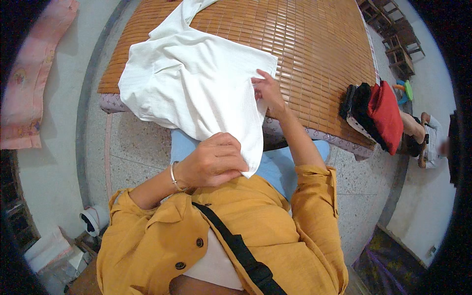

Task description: The person folds a dark blue shirt, a red shirt, and a white shirt on a bamboo mat. Each garment is smoothed, folded into a compact rectangle, and stacked on the right side of the mat. The person then picks up the stack and walks toward a doorway.

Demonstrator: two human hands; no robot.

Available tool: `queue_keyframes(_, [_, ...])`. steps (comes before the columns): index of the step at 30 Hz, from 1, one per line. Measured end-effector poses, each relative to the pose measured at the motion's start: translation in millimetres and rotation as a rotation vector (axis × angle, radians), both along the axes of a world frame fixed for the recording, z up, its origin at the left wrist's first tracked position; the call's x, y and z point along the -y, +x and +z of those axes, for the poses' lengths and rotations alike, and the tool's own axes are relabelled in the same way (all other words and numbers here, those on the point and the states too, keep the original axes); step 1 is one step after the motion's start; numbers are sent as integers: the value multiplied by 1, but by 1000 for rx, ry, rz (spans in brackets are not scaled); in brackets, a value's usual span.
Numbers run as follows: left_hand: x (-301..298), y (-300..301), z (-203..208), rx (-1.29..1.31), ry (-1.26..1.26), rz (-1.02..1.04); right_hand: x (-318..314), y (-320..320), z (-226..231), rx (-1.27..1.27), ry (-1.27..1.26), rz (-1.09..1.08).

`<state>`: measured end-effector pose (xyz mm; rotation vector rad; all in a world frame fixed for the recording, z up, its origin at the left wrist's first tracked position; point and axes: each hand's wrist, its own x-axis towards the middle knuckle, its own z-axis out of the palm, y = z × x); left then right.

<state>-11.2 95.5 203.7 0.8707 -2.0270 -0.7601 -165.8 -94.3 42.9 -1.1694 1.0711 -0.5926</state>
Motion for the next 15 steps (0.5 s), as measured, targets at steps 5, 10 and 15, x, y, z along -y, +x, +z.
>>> queue_keyframes(5, [-8, 3, 4, -36, 58, -23, 37, -1, -15, 168, 168, -464])
queue_keyframes(10, [-10, 7, 9, -33, 75, -29, 74, -4, -45, -29, -19, -636])
queue_keyframes(15, [-16, 9, 10, -4, 55, -23, 102, -18, -71, -358, -154, -528])
